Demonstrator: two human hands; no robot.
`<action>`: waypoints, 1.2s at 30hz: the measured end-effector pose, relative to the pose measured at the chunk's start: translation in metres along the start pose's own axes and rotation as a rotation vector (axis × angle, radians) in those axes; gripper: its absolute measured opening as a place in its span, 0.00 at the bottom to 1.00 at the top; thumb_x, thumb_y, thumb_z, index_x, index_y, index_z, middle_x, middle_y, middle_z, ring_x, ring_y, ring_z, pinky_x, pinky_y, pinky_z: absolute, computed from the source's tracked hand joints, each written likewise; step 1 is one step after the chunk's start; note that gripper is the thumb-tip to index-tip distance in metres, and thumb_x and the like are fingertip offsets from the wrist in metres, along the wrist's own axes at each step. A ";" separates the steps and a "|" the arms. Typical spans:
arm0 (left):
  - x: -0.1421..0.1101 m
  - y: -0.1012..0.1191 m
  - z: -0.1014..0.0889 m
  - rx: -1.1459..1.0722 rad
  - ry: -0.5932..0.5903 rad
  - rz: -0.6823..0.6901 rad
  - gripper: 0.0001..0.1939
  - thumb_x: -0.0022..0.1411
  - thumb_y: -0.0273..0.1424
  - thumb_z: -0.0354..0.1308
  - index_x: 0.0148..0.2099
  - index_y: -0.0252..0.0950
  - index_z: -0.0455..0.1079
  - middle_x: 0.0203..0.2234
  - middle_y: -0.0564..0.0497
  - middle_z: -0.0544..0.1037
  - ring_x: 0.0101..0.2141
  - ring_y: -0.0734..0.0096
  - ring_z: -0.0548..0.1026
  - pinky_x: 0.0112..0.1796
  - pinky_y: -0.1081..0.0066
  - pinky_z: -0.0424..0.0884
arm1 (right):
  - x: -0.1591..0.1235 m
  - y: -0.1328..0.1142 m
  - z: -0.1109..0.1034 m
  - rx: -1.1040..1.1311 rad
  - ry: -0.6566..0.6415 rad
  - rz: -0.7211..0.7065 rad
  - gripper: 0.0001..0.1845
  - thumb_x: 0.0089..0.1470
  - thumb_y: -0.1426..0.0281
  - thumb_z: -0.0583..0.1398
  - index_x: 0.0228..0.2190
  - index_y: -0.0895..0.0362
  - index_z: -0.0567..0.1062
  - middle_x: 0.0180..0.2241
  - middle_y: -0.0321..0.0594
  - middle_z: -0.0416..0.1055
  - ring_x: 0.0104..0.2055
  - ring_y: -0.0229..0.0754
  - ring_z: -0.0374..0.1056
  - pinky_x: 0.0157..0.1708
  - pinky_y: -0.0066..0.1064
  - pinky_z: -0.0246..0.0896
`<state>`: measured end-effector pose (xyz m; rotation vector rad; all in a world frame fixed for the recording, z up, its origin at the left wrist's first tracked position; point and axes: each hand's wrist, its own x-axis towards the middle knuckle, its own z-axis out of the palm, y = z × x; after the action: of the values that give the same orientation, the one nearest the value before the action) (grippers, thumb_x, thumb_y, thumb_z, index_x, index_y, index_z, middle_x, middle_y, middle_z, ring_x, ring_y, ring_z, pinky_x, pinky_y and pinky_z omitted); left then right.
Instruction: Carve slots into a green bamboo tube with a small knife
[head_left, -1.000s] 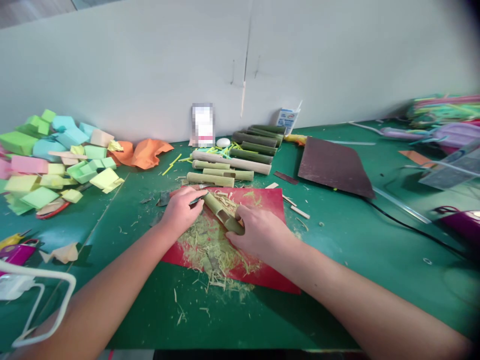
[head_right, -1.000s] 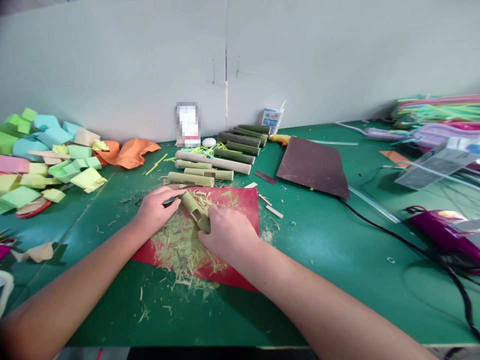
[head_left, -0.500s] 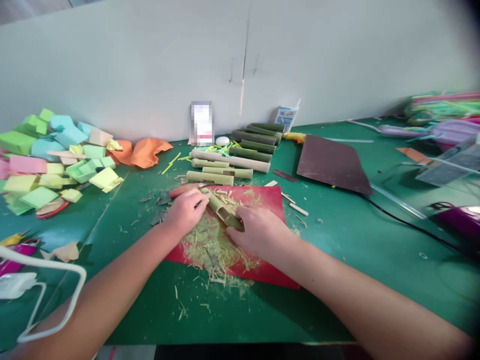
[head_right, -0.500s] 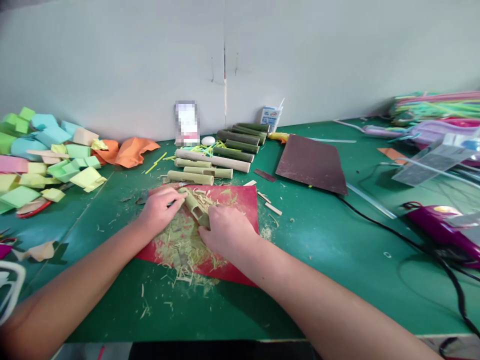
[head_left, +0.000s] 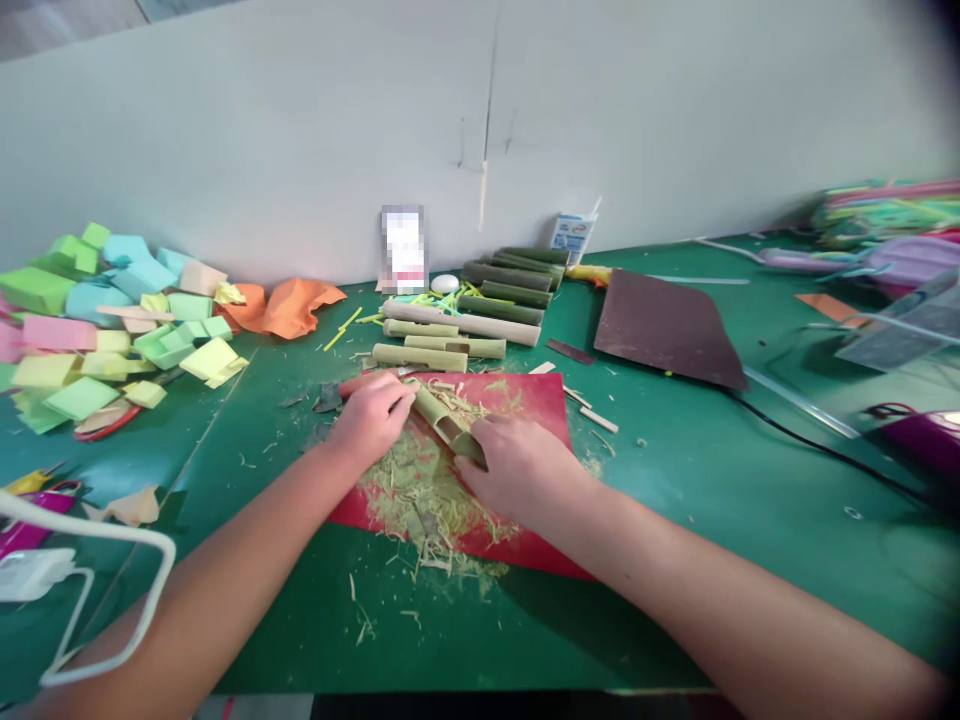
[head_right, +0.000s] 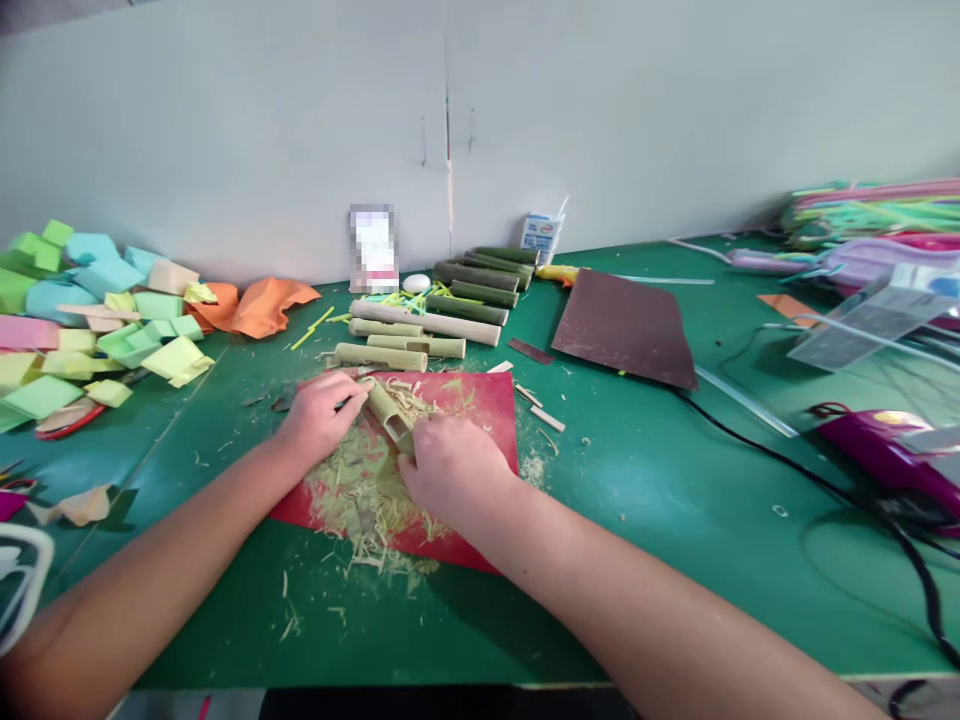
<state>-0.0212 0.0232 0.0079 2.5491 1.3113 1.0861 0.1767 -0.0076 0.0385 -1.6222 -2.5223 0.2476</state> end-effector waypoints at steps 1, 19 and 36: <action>0.000 0.001 0.000 -0.013 -0.037 0.009 0.12 0.64 0.29 0.49 0.41 0.34 0.73 0.30 0.47 0.74 0.33 0.69 0.72 0.37 0.69 0.69 | 0.000 0.000 0.000 0.001 -0.002 -0.007 0.12 0.51 0.62 0.54 0.27 0.57 0.72 0.28 0.43 0.72 0.29 0.44 0.68 0.24 0.31 0.52; 0.000 0.004 0.000 -0.050 -0.126 0.015 0.11 0.63 0.27 0.50 0.43 0.34 0.72 0.32 0.47 0.74 0.34 0.70 0.73 0.37 0.69 0.69 | -0.001 -0.002 -0.004 -0.016 -0.074 0.015 0.13 0.52 0.61 0.53 0.29 0.57 0.71 0.30 0.42 0.71 0.31 0.44 0.69 0.26 0.31 0.54; 0.003 -0.001 -0.003 -0.004 -0.047 -0.024 0.10 0.63 0.28 0.50 0.40 0.34 0.73 0.30 0.47 0.75 0.33 0.70 0.73 0.37 0.69 0.69 | -0.001 -0.004 -0.005 -0.015 -0.104 0.033 0.14 0.52 0.60 0.53 0.32 0.57 0.71 0.33 0.43 0.71 0.33 0.45 0.68 0.28 0.32 0.55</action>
<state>-0.0228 0.0249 0.0116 2.5335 1.3229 1.0169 0.1744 -0.0097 0.0446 -1.6996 -2.5805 0.3252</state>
